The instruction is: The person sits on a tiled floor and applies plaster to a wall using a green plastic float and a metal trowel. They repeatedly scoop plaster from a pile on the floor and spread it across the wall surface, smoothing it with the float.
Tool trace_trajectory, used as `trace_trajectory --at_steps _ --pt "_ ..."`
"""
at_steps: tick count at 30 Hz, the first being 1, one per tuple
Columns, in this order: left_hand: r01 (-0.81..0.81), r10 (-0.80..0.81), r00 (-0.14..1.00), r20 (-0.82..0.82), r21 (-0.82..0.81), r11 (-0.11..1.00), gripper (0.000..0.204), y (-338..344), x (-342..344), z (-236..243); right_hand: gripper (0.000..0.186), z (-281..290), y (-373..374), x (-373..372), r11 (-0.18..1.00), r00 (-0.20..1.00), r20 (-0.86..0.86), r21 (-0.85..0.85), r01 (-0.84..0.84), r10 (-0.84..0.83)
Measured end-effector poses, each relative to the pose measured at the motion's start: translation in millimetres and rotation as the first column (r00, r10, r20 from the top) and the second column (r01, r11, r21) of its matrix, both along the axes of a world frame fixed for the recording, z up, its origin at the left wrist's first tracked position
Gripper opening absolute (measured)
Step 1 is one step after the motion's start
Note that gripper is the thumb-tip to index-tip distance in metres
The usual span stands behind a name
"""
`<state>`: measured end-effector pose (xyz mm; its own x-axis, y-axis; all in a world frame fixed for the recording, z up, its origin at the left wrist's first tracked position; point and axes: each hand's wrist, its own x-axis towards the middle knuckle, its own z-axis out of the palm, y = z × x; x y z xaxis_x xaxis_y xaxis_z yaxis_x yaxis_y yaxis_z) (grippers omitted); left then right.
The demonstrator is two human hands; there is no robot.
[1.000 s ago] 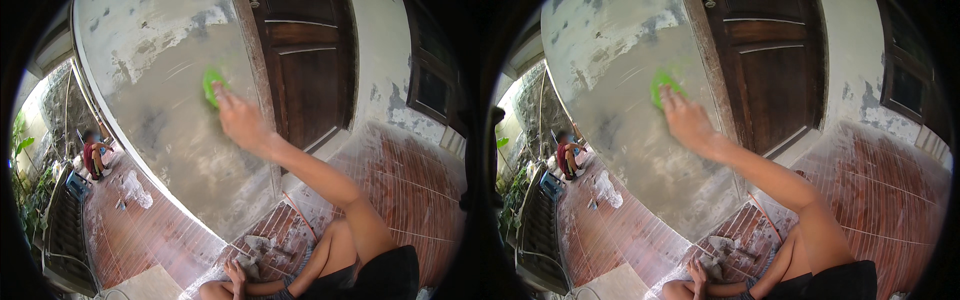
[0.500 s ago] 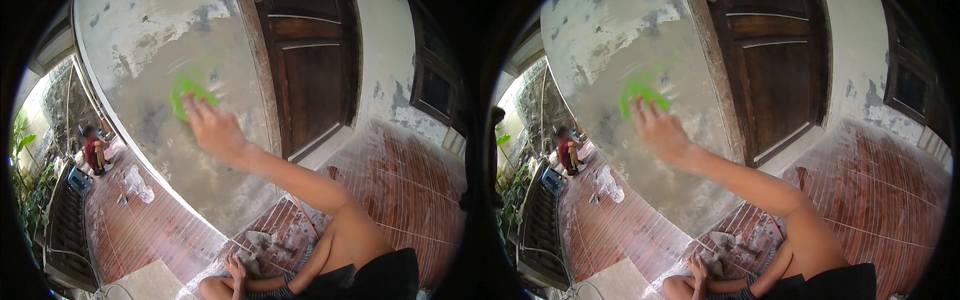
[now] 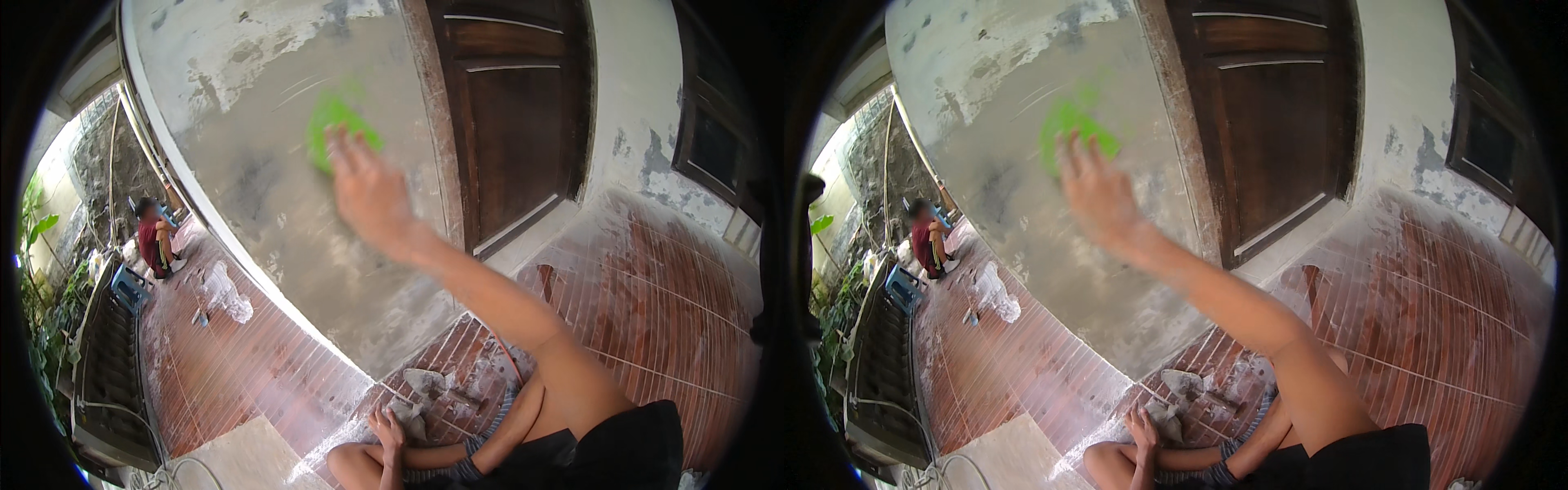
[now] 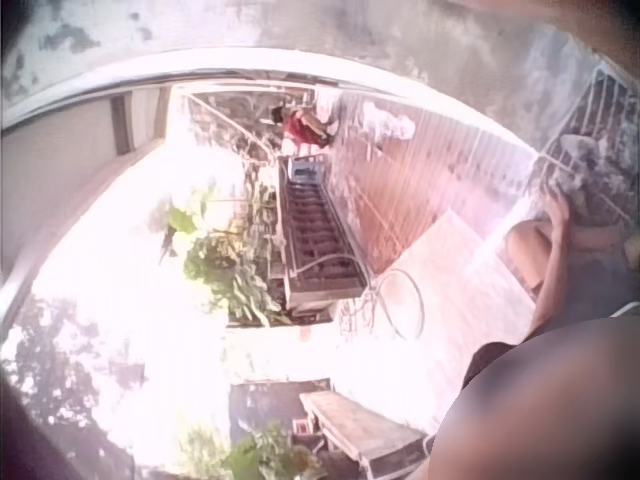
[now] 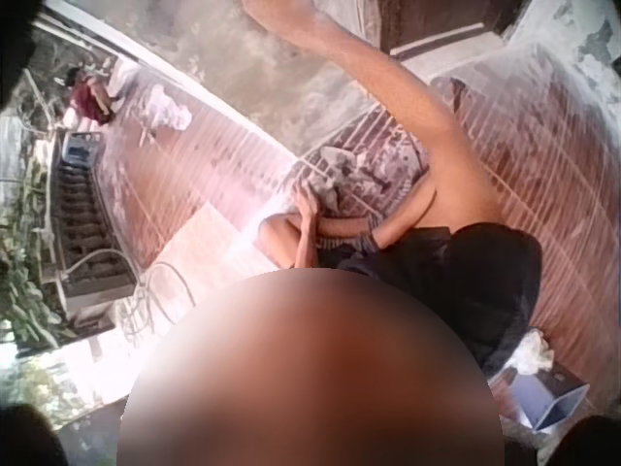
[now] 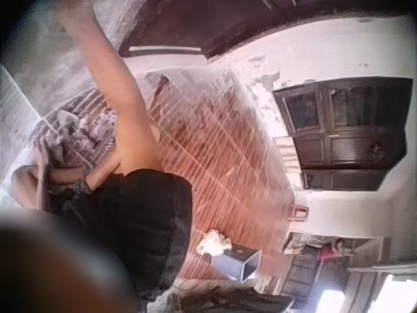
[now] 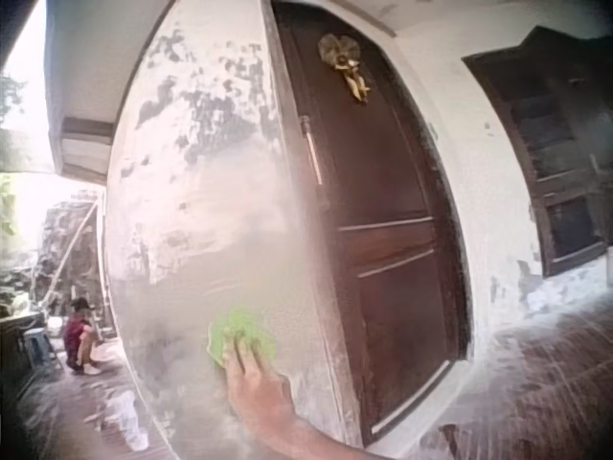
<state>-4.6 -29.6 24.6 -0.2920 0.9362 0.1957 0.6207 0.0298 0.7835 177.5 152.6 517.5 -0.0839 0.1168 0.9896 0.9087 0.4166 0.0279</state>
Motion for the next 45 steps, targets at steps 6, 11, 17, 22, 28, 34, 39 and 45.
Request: trace_trajectory --at_steps 6,11,17,22,28,34,39,45 --pt "-0.054 0.055 0.992 0.114 -0.015 0.998 0.042 -6.8 -4.7 1.0 0.048 -1.6 -29.1 16.7 0.899 0.916 -0.118 -0.182 -0.4 0.383" --pt "-0.054 0.052 0.996 0.071 0.02 0.998 0.045 -6.7 -4.1 0.6 0.023 20.4 -5.7 87.5 0.97 0.917 -0.318 0.097 -0.223 0.243" --pt "-0.051 0.051 0.999 -0.006 -0.035 0.998 0.046 -3.0 0.9 5.7 0.047 -14.3 9.3 65.2 0.981 0.953 -0.29 -0.143 -0.13 0.083" --pt "-0.005 0.005 1.0 0.024 0.007 1.0 0.046 -4.1 1.2 6.2 0.055 -33.2 -10.9 -10.8 0.943 0.934 -0.142 -0.004 -0.332 0.328" --pt "-0.066 0.065 0.997 0.034 0.008 0.998 0.044 -10.2 -5.1 0.2 0.039 -9.0 -31.1 19.2 0.888 0.857 -0.308 -0.075 -0.454 0.413" --pt "-0.064 0.064 0.998 0.005 0.008 0.998 0.043 -4.3 -2.0 -6.4 0.04 8.5 -9.6 32.3 0.97 0.903 -0.365 -0.005 -0.245 0.226" --pt "-0.051 0.052 0.999 -0.016 0.04 0.998 0.042 -4.5 -1.3 -4.0 0.052 -29.1 -27.9 -77.4 0.95 0.951 -0.104 -0.082 -0.301 0.292" --pt "-0.093 0.088 0.991 0.098 0.05 0.994 0.041 -9.3 -2.9 -3.6 0.055 -15.2 -58.9 -96.4 0.753 0.777 -0.043 -0.218 -0.621 0.628"
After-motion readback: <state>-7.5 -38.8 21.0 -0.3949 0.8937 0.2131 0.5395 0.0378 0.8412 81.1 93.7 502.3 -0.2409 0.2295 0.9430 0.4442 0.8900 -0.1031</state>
